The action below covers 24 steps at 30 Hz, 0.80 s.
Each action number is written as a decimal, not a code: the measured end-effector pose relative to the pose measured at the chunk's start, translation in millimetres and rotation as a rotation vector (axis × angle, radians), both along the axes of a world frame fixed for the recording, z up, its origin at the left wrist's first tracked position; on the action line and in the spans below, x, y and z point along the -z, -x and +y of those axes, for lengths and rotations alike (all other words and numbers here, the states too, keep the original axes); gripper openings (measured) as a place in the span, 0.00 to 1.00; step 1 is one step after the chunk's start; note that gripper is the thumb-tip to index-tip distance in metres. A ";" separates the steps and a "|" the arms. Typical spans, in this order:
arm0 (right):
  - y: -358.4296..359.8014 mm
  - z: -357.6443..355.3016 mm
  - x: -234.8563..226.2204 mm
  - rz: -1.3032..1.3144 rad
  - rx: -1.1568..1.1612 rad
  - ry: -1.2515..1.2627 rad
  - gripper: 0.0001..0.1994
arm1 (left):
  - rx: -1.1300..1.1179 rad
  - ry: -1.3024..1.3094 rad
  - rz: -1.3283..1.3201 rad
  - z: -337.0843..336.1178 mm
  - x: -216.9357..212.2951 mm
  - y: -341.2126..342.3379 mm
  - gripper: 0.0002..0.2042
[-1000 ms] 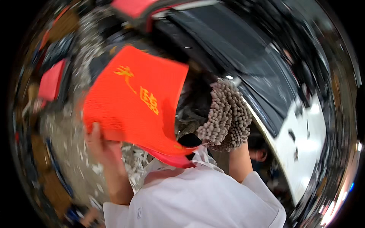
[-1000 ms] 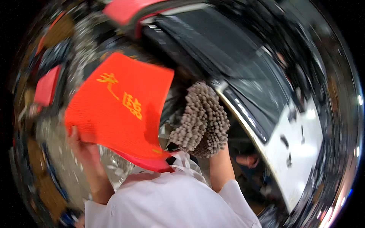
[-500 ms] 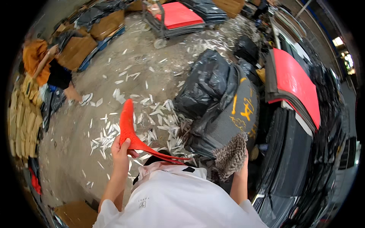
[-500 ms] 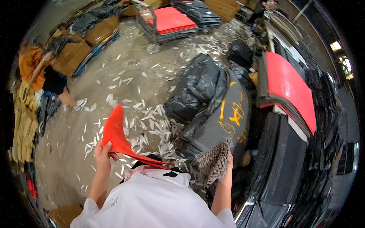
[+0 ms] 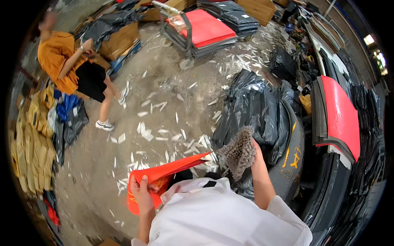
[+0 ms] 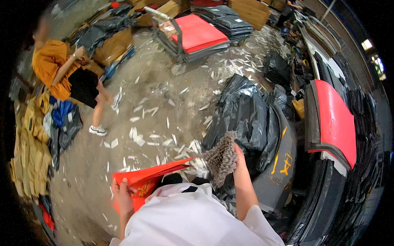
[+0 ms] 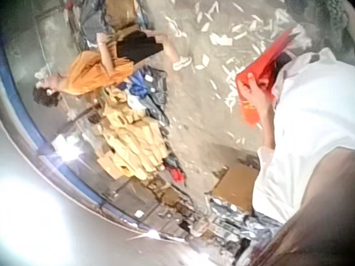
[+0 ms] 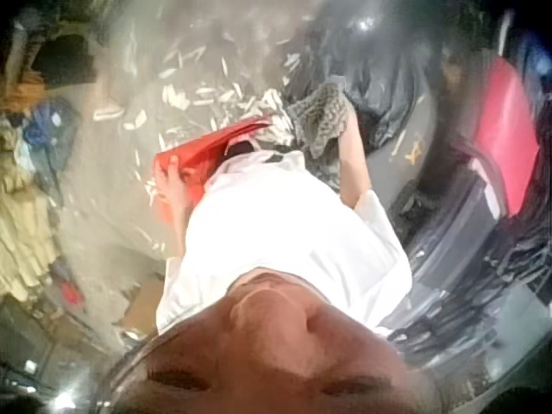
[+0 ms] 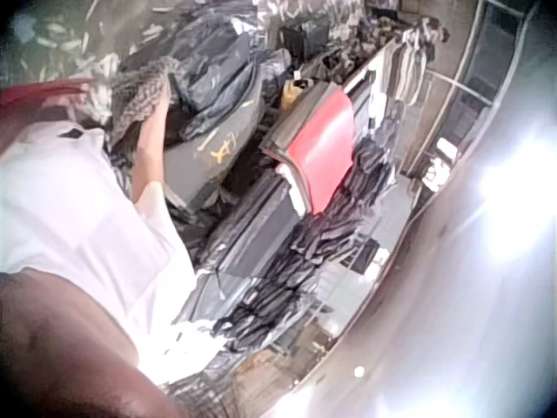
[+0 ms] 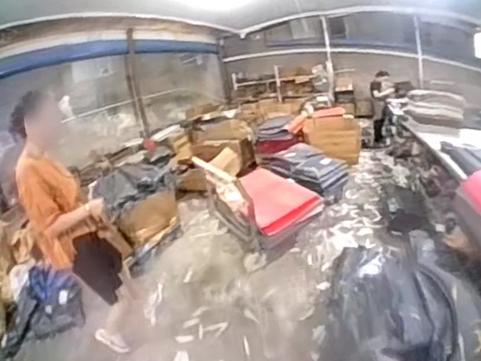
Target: The person sprays liquid on a red mat, wipes it with a cloth, and folds it. The person then places the mat into a grey shipping bag, seals the bag with a label, and repeats this process for a grey mat.
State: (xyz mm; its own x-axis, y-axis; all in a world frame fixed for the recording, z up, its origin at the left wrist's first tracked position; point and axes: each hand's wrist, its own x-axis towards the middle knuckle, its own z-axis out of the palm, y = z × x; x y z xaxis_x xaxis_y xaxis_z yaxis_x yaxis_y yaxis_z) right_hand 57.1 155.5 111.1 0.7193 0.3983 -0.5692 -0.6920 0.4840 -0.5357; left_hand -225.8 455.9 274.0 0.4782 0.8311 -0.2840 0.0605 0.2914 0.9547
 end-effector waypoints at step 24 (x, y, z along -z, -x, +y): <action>-487.8 30.2 -67.6 -0.111 0.450 0.775 0.42 | 0.851 0.231 -0.080 134.3 -8.4 -704.0 0.11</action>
